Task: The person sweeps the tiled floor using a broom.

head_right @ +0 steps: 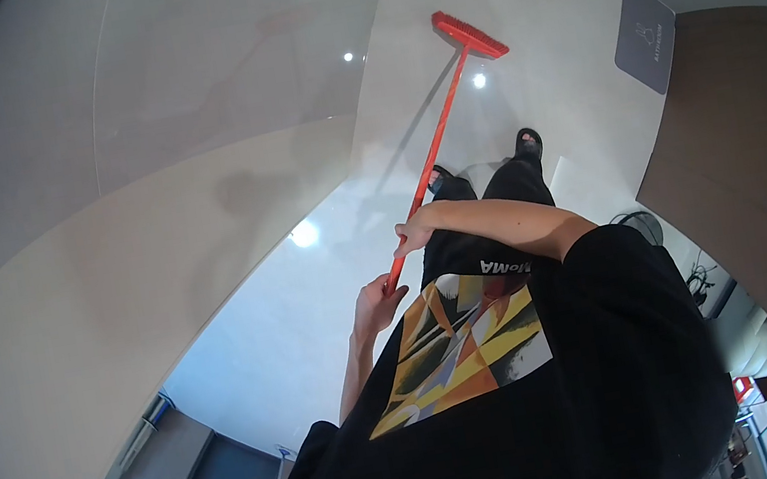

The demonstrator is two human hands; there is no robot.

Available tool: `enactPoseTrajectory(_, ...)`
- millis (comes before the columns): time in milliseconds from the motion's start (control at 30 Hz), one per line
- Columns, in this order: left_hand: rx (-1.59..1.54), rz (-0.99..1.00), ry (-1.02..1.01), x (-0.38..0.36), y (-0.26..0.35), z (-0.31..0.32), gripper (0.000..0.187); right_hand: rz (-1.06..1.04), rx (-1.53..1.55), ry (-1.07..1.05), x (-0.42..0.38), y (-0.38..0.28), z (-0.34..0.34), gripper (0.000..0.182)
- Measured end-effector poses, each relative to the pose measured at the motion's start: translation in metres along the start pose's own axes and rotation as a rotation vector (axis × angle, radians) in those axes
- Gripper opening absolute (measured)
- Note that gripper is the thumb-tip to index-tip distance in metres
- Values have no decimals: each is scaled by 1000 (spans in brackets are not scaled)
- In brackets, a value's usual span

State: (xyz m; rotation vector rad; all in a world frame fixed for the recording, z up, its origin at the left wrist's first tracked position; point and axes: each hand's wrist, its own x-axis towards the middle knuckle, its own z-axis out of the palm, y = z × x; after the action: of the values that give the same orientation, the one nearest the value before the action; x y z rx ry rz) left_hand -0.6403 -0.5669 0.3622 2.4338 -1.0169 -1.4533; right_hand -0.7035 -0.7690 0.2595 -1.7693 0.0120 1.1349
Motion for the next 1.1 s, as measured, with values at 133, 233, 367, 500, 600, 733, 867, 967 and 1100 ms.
enactPoseTrajectory(133,-53,48,-14,46,23,-181,28,144,0,141,-12,-91,-154,86)
enactPoseTrajectory(233,-161,187,-45,86,16,-191,26,261,118,283,-12,-84,-170,85)
enactPoseTrajectory(367,-369,229,-211,139,66,-131,23,353,335,676,-41,3,-127,63)
enactPoseTrajectory(500,-551,154,-294,183,161,-74,24,348,508,973,-112,93,-114,49)
enactPoseTrajectory(600,-621,71,-246,195,228,-16,23,312,651,1135,-161,146,-90,43)
enactPoseTrajectory(733,-751,93,-352,219,313,55,28,317,963,1289,-208,227,-67,50)
enactPoseTrajectory(867,-802,95,-311,275,408,93,32,454,828,1485,-259,293,-97,68)
enactPoseTrajectory(967,-730,-9,-255,273,428,104,30,599,898,1377,-276,289,-102,71)
enactPoseTrajectory(1100,-807,-64,-218,265,429,95,26,524,886,1253,-284,279,-112,76)
